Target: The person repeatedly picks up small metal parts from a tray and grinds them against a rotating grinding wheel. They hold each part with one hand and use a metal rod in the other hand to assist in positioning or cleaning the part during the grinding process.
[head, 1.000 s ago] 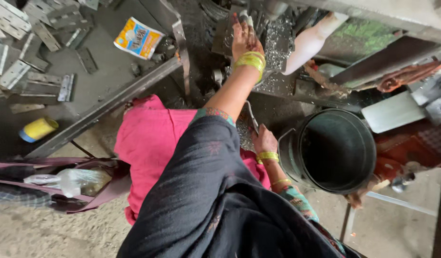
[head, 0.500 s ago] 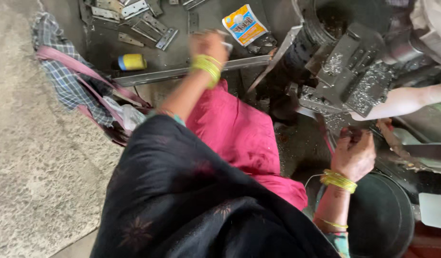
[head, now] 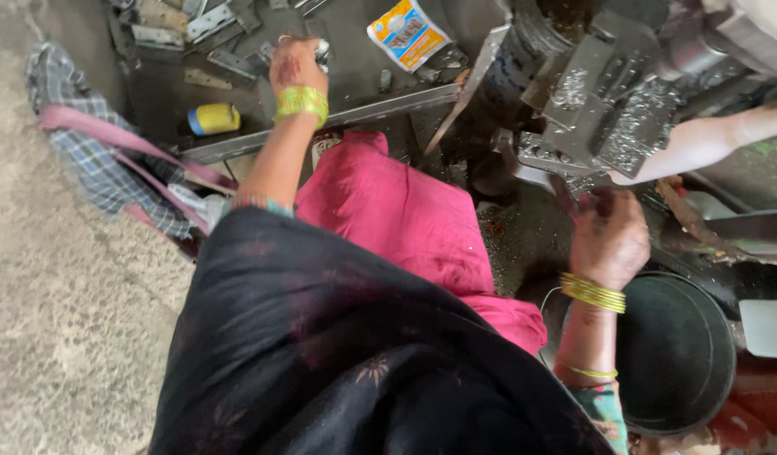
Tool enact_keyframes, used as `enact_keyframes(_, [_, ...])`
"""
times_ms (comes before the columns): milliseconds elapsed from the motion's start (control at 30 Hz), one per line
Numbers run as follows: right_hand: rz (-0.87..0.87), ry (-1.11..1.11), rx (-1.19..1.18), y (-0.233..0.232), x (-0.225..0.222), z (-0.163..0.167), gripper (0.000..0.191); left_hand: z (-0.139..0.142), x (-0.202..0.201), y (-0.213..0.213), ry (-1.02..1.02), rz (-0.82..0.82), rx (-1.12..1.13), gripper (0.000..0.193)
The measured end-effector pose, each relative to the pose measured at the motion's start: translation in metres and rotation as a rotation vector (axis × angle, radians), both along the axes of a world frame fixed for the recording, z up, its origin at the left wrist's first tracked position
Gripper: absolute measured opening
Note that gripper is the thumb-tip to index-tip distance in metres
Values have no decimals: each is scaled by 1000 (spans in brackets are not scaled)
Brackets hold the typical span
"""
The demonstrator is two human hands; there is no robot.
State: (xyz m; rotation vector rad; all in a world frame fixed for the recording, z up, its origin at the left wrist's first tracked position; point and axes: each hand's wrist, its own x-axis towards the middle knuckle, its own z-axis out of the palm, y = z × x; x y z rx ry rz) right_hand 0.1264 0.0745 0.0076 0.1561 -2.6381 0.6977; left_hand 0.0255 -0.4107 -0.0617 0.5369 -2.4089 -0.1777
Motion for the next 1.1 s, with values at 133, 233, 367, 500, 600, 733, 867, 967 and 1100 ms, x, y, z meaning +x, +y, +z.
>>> enact_keyframes(133, [127,-57,-313,-66,1,-18,28,26,23,105,173,-533,522,39])
enact_keyframes(233, [261,-99,-560,-107,3,-43,60,19,44,199,56,-884,1241,45])
enact_keyframes(367, [319,-121,-765,-89,11,-63,54,-28,55,273,-37,-957,1100,40])
enact_keyframes(500, [434,-499,-1267,-55,13,-66,39,-70,38,285,-234,-1030,1614,35])
enact_keyframes(600, [402,-555,-1429,-42,5,-64,38,-70,16,287,-282,-976,1623,34])
enact_keyframes(733, [418,-471,-1498,-29,-12,-58,37,-35,0,304,-171,-1102,1252,19])
enact_keyframes(867, [194,-262,-1085,-20,-19,-55,37,-2,2,323,-291,-993,970,21])
enact_keyframes(967, [207,-316,-1048,-18,-13,-56,34,1,4,327,-287,-1107,1029,17])
enact_keyframes(1100, [316,-325,-1178,-19,-6,-57,40,-20,-1,323,-318,-1204,1245,15])
